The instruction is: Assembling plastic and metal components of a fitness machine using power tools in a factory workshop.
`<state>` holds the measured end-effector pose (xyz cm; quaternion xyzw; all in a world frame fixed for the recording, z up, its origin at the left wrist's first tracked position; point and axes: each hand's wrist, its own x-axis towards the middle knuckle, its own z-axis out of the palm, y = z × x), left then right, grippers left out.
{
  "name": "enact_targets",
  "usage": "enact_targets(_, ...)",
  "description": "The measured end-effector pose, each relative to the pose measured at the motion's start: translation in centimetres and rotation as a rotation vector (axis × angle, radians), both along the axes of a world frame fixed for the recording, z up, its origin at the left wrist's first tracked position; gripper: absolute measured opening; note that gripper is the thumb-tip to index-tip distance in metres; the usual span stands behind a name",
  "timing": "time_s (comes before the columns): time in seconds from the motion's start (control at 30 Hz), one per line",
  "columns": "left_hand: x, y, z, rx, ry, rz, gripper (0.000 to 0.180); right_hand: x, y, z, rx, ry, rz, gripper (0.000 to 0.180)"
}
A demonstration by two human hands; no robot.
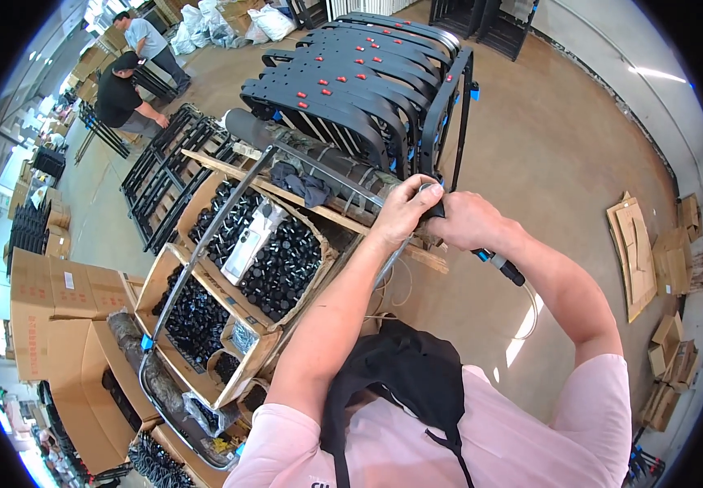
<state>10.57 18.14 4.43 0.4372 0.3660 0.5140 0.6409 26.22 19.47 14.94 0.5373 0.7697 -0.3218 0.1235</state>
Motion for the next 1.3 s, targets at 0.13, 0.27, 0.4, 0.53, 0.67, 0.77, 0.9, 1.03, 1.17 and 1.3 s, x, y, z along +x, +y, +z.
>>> enact_targets(0.13, 0.1, 0.1, -0.4, 0.026, 0.015, 0.027, 0.030, 0.3, 0.5, -1.4, 0.032, -0.001, 0.018, 0.042)
enact_targets(0.27, 0.1, -0.2, -0.8, 0.025, -0.016, 0.021, 0.033, 0.2, 0.3, -1.8, 0.087, -0.004, 0.050, 0.046)
enact_targets(0.4, 0.2, -0.8, -0.9, 0.026, 0.034, 0.027, 0.037, 0.7, 0.0, -2.8, 0.138, 0.044, 0.025, 0.049)
enact_targets(0.53, -0.4, -1.3, -1.0, 0.021, 0.064, 0.008, 0.039, 0.0, -0.5, -2.0, 0.116, 0.031, 0.024, 0.053)
enact_targets(0.67, -0.6, -1.4, -1.3, 0.009, 0.035, -0.049, 0.045, -0.3, 0.0, -2.8, -0.012, -0.050, -0.067, 0.046)
enact_targets(0.77, -0.9, -1.3, -1.9, 0.018, 0.017, -0.082, 0.047, -1.2, -0.2, -2.3, -0.112, -0.064, -0.124, 0.039)
enact_targets(0.9, -1.5, -0.9, -1.8, 0.000, 0.005, -0.181, 0.045, -1.9, -0.7, -2.6, 0.031, -0.082, -0.118, 0.030)
enact_targets(1.03, -1.3, -0.7, -0.9, -0.014, -0.040, -0.203, 0.043, -1.8, -1.1, -1.7, -0.014, -0.044, -0.220, 0.031)
enact_targets(1.17, -1.2, -0.1, -0.9, -0.016, -0.086, -0.238, 0.037, -0.8, -0.4, -4.6, -0.049, 0.041, -0.338, 0.024)
enact_targets(1.3, -2.0, 0.1, 0.1, 0.011, -0.138, -0.229, 0.031, -1.3, -0.3, -4.3, -0.050, 0.162, -0.367, 0.021)
